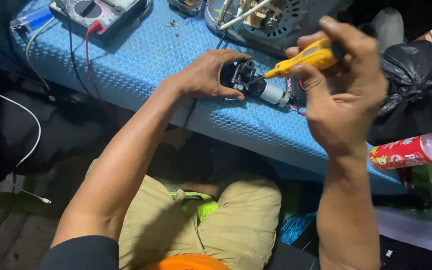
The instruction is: Disassembling and adjusting the internal components of a small motor assembly using a screwdriver on a repair bench.
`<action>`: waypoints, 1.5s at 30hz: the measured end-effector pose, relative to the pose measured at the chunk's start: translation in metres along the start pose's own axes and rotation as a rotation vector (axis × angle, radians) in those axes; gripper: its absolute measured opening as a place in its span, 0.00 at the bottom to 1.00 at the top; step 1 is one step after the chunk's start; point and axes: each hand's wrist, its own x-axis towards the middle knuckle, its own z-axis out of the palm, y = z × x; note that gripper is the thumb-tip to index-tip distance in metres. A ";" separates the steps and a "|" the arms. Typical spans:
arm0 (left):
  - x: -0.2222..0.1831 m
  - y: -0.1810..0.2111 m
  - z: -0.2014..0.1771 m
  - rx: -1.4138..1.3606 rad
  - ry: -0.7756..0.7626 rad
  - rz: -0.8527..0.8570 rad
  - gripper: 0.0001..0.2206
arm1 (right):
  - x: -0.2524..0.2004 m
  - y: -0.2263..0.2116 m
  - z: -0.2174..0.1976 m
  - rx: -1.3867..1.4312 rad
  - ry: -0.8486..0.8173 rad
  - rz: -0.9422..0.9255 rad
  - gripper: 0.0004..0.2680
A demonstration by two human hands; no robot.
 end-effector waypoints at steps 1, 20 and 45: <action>-0.001 0.000 0.002 -0.003 -0.002 0.000 0.41 | -0.003 0.002 0.002 -0.001 0.000 0.004 0.13; -0.001 -0.005 0.003 0.019 0.043 0.070 0.40 | -0.014 0.024 0.018 -0.025 -0.032 0.031 0.15; -0.001 -0.017 0.011 0.038 0.058 0.145 0.41 | 0.024 0.020 0.098 0.431 0.406 0.014 0.16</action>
